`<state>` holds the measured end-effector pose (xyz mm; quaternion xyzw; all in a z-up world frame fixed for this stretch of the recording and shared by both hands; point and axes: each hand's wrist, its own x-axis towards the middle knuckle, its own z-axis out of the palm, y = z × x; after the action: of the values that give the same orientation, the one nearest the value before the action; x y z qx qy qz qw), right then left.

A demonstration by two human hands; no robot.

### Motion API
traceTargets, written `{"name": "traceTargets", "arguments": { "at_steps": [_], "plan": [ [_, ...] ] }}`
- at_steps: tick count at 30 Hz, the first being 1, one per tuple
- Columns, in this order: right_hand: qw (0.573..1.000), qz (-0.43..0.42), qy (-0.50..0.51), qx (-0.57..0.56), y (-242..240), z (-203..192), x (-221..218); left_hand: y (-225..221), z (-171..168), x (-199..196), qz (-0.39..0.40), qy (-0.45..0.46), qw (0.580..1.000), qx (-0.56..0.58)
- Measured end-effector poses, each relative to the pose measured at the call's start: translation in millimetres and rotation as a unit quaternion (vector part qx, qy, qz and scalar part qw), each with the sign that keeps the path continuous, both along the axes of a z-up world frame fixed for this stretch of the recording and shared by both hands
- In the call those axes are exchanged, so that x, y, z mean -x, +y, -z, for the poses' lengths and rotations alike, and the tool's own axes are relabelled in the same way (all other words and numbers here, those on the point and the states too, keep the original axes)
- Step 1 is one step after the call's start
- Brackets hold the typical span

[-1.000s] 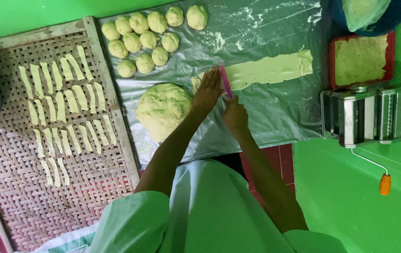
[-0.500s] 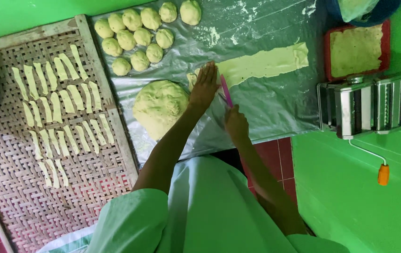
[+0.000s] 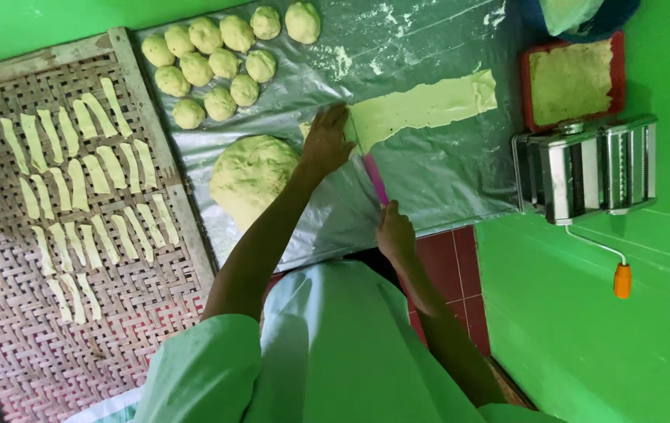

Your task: Flatten dough, roll it through a manual pasta machine, and cut it into strips.

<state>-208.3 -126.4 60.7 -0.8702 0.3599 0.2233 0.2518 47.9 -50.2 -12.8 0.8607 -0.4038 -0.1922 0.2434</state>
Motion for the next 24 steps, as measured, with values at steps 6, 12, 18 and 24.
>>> {"name": "traceTargets", "arguments": {
  "at_steps": [6,12,18,24],
  "plan": [
    [0.999,0.026,0.015,-0.027,-5,-2,3,-10,-34,-1,0.031,-0.014,0.996,-0.079],
    [0.998,0.037,0.012,-0.046,-7,5,-3,-6,21,30,0.084,-0.159,0.983,-0.045],
    [0.999,0.029,0.008,-0.02,-10,20,0,7,-39,40,0.088,-0.202,0.975,0.025],
    [0.995,0.058,-0.04,-0.075,-13,4,-4,13,-28,60,0.074,-0.28,0.955,0.059]
  ]
}}
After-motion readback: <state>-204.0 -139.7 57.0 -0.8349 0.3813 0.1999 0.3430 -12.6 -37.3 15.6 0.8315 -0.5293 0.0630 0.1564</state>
